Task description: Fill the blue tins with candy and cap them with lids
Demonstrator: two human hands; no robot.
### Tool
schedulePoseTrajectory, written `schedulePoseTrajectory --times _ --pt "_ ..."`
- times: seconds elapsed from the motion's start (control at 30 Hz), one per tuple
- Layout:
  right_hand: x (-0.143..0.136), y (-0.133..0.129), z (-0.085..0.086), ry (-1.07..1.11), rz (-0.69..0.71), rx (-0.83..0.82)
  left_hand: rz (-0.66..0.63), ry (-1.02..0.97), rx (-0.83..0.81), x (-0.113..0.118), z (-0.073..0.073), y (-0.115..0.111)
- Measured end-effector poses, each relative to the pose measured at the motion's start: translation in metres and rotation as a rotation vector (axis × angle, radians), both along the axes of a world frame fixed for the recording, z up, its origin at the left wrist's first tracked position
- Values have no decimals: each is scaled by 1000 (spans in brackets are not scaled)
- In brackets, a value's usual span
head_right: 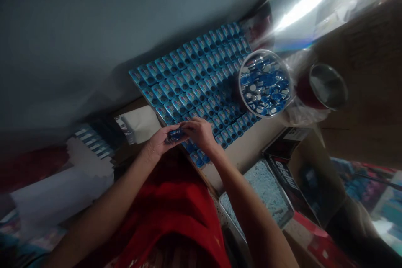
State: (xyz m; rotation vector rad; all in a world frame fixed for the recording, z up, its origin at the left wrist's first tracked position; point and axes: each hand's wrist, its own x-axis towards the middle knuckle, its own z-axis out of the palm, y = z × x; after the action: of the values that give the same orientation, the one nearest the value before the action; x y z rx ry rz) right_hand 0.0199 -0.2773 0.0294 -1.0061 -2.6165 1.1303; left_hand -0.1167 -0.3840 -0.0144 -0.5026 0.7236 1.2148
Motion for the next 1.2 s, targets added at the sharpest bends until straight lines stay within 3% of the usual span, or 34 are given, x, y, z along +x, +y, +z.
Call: schedulePoseTrajectory --times 0.13,0.2,0.27,0.43,0.73,0.87,0.97,1.1,1.2 --pt "16 -2 -1 -70 -226 -66 -19 2 -12 -7 5 -10" --pt "21 -1 -4 -162 -375 -20 8 10 12 -19 7 -18" --pt "20 1 -9 -310 -431 38 57 30 27 -33 7 -26" --pt "-7 5 -21 -610 -270 142 102 42 78 -53 4 -35" --pt "-32 30 -18 -960 -127 210 124 -42 117 -42 -15 -38" --pt "-32 39 -20 -939 -119 197 145 -68 125 -41 -14 -42" --pt "-34 35 -10 -855 -61 202 130 -56 105 -40 -8 -41" --pt "-38 8 4 -467 77 223 99 -3 67 -34 -4 -36" --pt "-39 -14 4 -217 149 189 102 15 18 -26 -8 -31"
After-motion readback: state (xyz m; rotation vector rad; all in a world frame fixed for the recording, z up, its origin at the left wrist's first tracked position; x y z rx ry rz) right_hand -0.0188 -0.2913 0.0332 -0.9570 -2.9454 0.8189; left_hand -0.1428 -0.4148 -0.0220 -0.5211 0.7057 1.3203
